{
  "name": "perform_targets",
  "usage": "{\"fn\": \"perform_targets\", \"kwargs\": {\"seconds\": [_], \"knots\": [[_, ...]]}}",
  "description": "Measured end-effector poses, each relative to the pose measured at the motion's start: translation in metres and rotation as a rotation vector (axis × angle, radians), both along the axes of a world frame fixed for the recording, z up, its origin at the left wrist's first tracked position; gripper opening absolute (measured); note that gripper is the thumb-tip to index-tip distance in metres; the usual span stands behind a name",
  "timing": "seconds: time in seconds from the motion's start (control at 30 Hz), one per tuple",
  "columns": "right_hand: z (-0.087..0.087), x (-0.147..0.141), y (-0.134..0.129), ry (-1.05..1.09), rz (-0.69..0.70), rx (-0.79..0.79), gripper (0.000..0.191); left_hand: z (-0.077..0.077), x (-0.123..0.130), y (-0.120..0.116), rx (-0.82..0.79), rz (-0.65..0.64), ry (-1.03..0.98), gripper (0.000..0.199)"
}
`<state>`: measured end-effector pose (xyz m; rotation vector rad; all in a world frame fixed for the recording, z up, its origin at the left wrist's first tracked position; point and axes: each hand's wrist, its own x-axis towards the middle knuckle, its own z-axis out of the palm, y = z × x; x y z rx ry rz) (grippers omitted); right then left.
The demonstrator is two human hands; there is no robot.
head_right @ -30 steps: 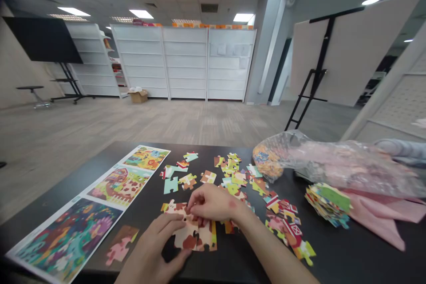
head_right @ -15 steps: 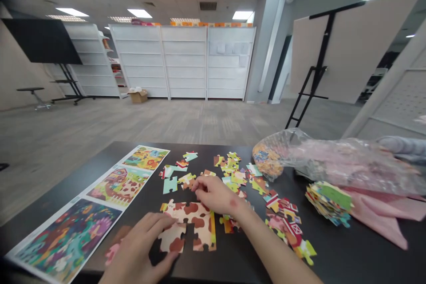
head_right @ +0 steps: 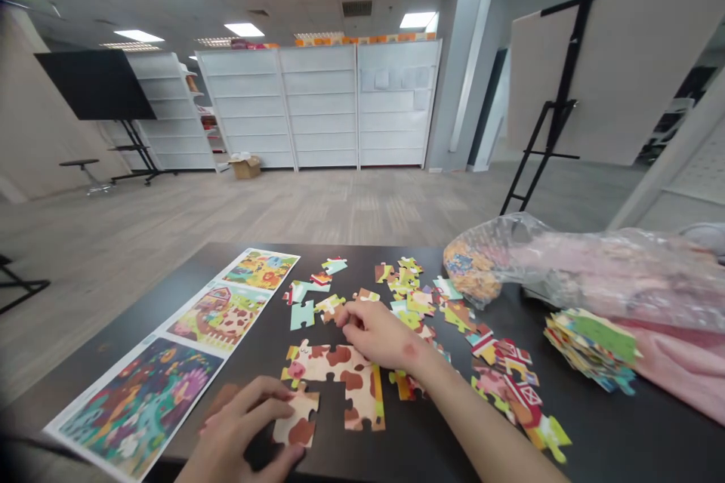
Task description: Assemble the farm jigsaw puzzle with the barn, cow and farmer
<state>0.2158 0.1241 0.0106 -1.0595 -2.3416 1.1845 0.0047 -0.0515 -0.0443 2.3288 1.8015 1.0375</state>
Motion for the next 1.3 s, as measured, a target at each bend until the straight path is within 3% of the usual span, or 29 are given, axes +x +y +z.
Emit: {"fn": "perform_targets", "kwargs": {"seconds": [0.27, 0.47, 0.67, 0.83, 0.9, 1.0, 1.07, 1.2, 1.3], "knots": [[0.008, -0.001, -0.004, -0.01, 0.005, -0.003, 0.018, 0.005, -0.005, 0.002, -0.026, -0.052, 0.06, 0.019], [0.005, 0.0, -0.003, 0.005, 0.013, -0.021, 0.019, 0.003, 0.002, -0.002, 0.015, 0.078, -0.111, 0.027], [0.006, 0.0, -0.004, 0.007, 0.014, -0.012, 0.019, -0.001, 0.005, -0.001, 0.003, 0.095, -0.27, 0.034], [0.007, -0.001, -0.005, 0.01, 0.017, 0.007, 0.017, -0.002, 0.002, 0.0, 0.011, 0.078, -0.278, 0.05], [0.007, -0.001, -0.004, 0.008, 0.018, 0.006, 0.016, 0.0, 0.003, 0.0, -0.007, 0.072, -0.264, 0.047], [0.006, -0.001, -0.005, 0.006, 0.021, -0.004, 0.014, 0.005, 0.003, -0.001, -0.037, 0.066, -0.28, 0.026], [0.007, -0.001, -0.005, 0.005, 0.024, -0.014, 0.014, 0.008, 0.0, -0.002, -0.084, 0.073, -0.356, 0.027], [0.011, -0.001, -0.008, 0.005, 0.022, -0.016, 0.016, 0.009, -0.015, -0.005, -0.168, 0.114, -0.724, 0.028], [0.013, -0.001, -0.009, 0.003, 0.021, -0.014, 0.017, 0.003, -0.02, -0.006, -0.223, 0.106, -0.834, 0.042]]}}
